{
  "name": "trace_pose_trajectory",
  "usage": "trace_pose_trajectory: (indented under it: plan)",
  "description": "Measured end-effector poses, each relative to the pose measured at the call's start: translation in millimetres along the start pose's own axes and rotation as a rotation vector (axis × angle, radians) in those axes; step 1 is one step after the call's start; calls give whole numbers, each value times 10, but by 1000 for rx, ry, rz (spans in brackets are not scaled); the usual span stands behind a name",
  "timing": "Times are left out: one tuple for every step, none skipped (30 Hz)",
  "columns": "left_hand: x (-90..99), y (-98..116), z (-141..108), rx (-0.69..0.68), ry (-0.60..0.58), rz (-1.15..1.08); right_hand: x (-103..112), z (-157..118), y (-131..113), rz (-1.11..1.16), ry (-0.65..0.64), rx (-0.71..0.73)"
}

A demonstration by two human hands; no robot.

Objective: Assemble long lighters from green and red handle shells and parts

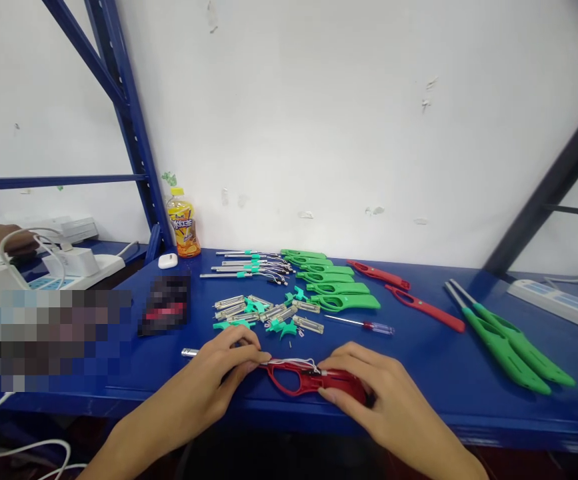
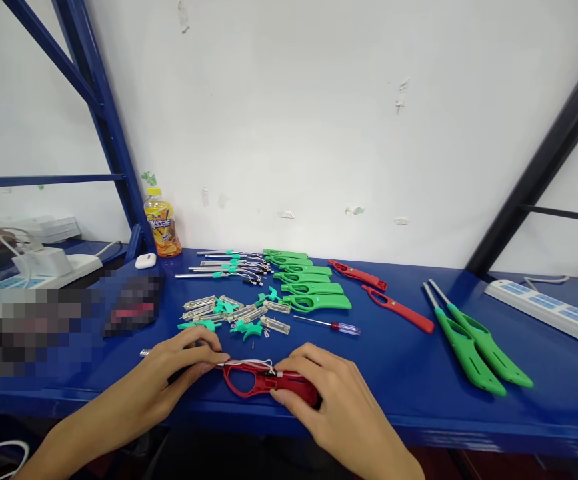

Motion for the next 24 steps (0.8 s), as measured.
trace_pose_trajectory:
  plan:
    - [3, -7, 1, -2, 7, 0, 6, 0, 0, 2, 5, -4]
    - [7, -16, 3, -4, 14, -1, 14, 1, 5, 3, 12, -11]
    - [15, -26, 4, -9, 25, -4, 22, 1, 15, 2, 20, -22]
    - [32, -43, 7, -7, 45, -4, 27, 1, 27, -1, 24, -32]
    - [58, -67, 11, 4, 73, 0, 30, 1, 40, -5, 27, -42]
    - [90, -96, 15, 24, 104, 6, 29, 1, 50, -8, 26, -48]
    - [117, -125, 20, 49, 128, 11, 26, 1, 57, -9, 24, -51]
    - [135, -150, 27, 75, 139, 12, 21, 2, 59, -5, 20, -48]
    - [148, -163, 34, 94, 142, 4, 19, 5, 55, 3, 20, -41]
    - [152, -160, 43, 101, 134, -12, 18, 8, 47, 15, 22, -33]
    - [155, -145, 53, 98, 124, -32, 18, 11, 39, 25, 24, -25]
    - [162, -128, 62, 92, 118, -53, 18, 16, 29, 34, 25, -17]
    - [176, -112, 71, 87, 119, -72, 19, 20, 21, 41, 26, -13]
    - [192, -103, 80, 85, 123, -88, 19, 24, 15, 45, 25, -12]
    - [201, -98, 88, 84, 123, -103, 21, 27, 14, 48, 25, -15]
    - [207, -96, 96, 83, 118, -118, 23, 30, 12, 51, 24, -18]
    - [211, -97, 102, 82, 114, -134, 26, 31, 11, 53, 24, -21]
    - [213, -101, 107, 83, 108, -152, 26, 32, 10, 55, 22, -23]
    - [213, -111, 109, 88, 102, -171, 28, 32, 7, 54, 19, -22]
    - [211, -127, 110, 98, 96, -189, 28, 31, 5, 54, 17, -20]
    - [204, -145, 108, 110, 88, -205, 28, 29, 3, 54, 15, -18]
    - [196, -165, 103, 123, 81, -214, 27, 26, 2, 54, 14, -16]
    - [189, -183, 98, 133, 78, -216, 26, 24, 2, 53, 12, -15]
    - [185, -197, 91, 139, 79, -211, 25, 22, 1, 53, 12, -13]
Point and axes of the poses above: each hand's wrist, its own z-axis towards the middle knuckle, its own x-axis out of the back of the hand, y = z × x, the point moved 10 cm from there along z, towards the middle knuckle, and after that the axes turned 10 degrees about x, right-handed, at the moved point
